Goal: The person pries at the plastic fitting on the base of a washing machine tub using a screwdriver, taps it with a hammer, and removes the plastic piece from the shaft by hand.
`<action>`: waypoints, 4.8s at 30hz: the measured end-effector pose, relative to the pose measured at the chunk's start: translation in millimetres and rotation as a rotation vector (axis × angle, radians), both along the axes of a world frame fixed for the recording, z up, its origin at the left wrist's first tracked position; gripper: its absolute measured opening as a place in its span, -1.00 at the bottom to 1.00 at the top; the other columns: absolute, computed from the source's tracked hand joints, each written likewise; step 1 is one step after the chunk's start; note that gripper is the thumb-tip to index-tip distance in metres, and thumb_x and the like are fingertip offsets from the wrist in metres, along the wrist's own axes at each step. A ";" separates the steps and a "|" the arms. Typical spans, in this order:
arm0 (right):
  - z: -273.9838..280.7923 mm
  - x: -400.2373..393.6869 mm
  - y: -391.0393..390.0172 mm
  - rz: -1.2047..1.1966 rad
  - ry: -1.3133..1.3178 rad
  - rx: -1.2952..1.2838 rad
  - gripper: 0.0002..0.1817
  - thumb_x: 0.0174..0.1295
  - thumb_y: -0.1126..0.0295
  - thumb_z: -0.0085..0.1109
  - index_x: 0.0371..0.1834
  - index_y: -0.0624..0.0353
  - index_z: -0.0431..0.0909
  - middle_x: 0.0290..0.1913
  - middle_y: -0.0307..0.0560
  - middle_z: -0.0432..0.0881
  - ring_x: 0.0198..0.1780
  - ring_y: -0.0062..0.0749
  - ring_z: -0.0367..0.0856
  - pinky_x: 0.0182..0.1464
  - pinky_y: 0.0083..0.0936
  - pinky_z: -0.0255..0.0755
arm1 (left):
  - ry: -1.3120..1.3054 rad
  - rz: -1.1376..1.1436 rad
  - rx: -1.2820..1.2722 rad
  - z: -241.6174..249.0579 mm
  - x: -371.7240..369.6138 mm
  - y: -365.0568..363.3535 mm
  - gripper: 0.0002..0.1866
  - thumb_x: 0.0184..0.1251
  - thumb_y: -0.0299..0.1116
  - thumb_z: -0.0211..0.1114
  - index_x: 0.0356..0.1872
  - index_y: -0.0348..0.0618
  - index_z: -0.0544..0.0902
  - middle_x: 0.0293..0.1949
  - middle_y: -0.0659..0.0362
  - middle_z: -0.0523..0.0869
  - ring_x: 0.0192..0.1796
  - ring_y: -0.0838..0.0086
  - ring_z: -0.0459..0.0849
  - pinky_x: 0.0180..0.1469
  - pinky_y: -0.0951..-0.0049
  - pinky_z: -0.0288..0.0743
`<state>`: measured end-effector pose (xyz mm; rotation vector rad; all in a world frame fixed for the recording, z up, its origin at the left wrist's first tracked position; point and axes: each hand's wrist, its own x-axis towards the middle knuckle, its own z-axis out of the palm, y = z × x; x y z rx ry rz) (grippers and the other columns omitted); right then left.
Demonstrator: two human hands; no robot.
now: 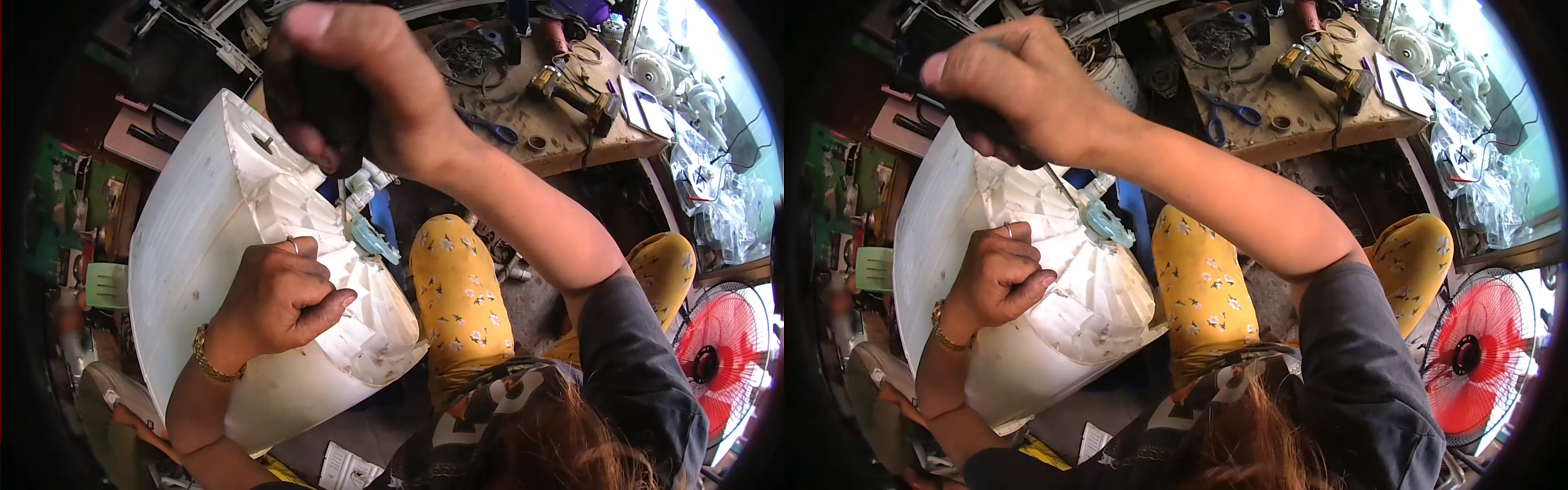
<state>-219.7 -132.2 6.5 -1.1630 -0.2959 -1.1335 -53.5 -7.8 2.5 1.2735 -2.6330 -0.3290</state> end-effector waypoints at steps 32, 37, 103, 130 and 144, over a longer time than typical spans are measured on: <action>-95.5 3.0 34.5 -0.254 0.117 -0.313 -0.60 0.12 0.15 0.19 -0.67 0.23 0.39 -0.70 -0.22 0.36 -0.62 -0.55 0.33 -0.54 -0.53 0.17 | 0.024 -0.097 -0.048 -6.3 -1.9 2.7 -0.66 0.03 -0.46 0.36 -0.78 -0.16 0.39 -0.74 0.17 0.42 -0.63 0.24 0.37 -0.55 0.31 0.24; -60.8 28.3 30.7 -0.233 0.260 0.052 -0.68 0.20 0.23 0.16 -0.49 0.32 0.55 -0.62 -0.18 0.48 -0.51 -0.55 0.47 -0.43 -0.55 0.37 | 0.048 -0.073 0.015 0.6 9.2 3.1 -0.64 0.04 -0.43 0.37 -0.79 -0.18 0.37 -0.74 0.15 0.41 -0.64 0.21 0.37 -0.52 0.30 0.30; -230.0 -12.1 -7.3 -0.201 1.296 -0.175 -0.07 0.11 -0.30 0.17 0.42 0.10 0.24 0.25 0.29 0.41 0.39 0.03 0.28 0.34 -0.24 0.25 | -0.044 -0.063 0.303 17.9 -3.1 5.4 -0.72 -0.27 -0.27 0.38 -0.75 -0.02 0.39 -0.67 0.26 0.33 -0.58 0.34 0.36 -0.58 0.36 0.20; -278.9 -142.4 -96.5 -0.760 0.939 -0.188 -0.61 0.23 0.20 0.08 -0.01 0.26 0.38 -0.35 -0.04 0.57 -0.40 -0.21 0.60 -0.37 -0.27 0.51 | -0.015 -0.085 0.034 4.5 6.8 9.8 -0.56 -0.02 -0.16 0.45 -0.84 0.05 0.36 -0.74 0.40 0.37 -0.57 0.52 0.44 -0.67 0.49 0.25; -30.4 51.6 -7.3 -0.098 -0.074 -0.056 -0.64 0.38 0.15 0.11 -0.43 0.23 0.47 -0.68 -0.30 0.44 -0.71 -0.72 0.35 -0.68 -0.71 0.18 | 0.040 -0.120 0.014 1.5 8.3 12.9 -0.61 0.00 -0.27 0.47 -0.80 -0.06 0.43 -0.71 0.31 0.43 -0.58 0.39 0.44 -0.61 0.38 0.27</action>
